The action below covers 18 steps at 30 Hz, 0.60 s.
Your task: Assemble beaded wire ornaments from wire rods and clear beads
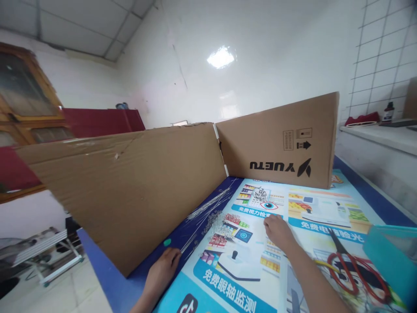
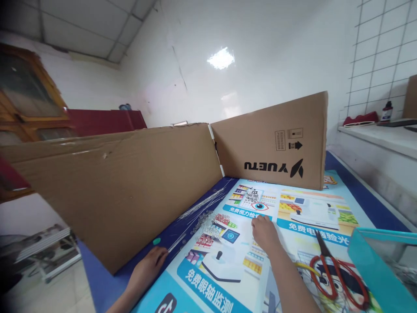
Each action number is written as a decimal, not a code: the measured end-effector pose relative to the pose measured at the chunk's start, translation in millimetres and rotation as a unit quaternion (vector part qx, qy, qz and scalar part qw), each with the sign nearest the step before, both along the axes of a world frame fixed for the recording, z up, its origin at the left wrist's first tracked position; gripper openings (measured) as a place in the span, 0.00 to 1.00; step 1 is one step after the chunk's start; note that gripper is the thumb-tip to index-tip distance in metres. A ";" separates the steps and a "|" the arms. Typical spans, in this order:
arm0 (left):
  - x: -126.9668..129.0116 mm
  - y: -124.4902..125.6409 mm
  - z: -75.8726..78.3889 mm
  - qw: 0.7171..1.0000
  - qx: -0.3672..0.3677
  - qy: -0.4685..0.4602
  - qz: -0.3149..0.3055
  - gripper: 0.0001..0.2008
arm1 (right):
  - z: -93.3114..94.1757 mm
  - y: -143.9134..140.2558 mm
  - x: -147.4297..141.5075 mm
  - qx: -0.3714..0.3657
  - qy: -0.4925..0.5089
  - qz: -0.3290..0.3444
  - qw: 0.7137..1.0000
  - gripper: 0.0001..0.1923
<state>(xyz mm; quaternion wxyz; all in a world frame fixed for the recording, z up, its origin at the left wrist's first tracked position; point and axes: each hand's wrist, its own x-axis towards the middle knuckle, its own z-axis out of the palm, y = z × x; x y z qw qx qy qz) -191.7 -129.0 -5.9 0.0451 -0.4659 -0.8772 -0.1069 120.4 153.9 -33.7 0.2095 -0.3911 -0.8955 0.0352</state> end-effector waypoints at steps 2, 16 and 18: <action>0.3 0.3 0.4 1.000 0.006 0.000 0.004 0.11 | 0.5 -0.2 0.8 0.002 -0.001 0.001 1.000 0.09; -1.7 -4.1 -0.6 1.000 -0.010 0.011 -0.006 0.14 | -2.0 -1.6 -1.8 0.013 -0.004 -0.005 1.000 0.09; -2.8 -4.6 0.0 1.000 -0.010 0.009 -0.012 0.14 | -0.7 -2.4 -2.3 0.017 -0.008 -0.008 1.000 0.09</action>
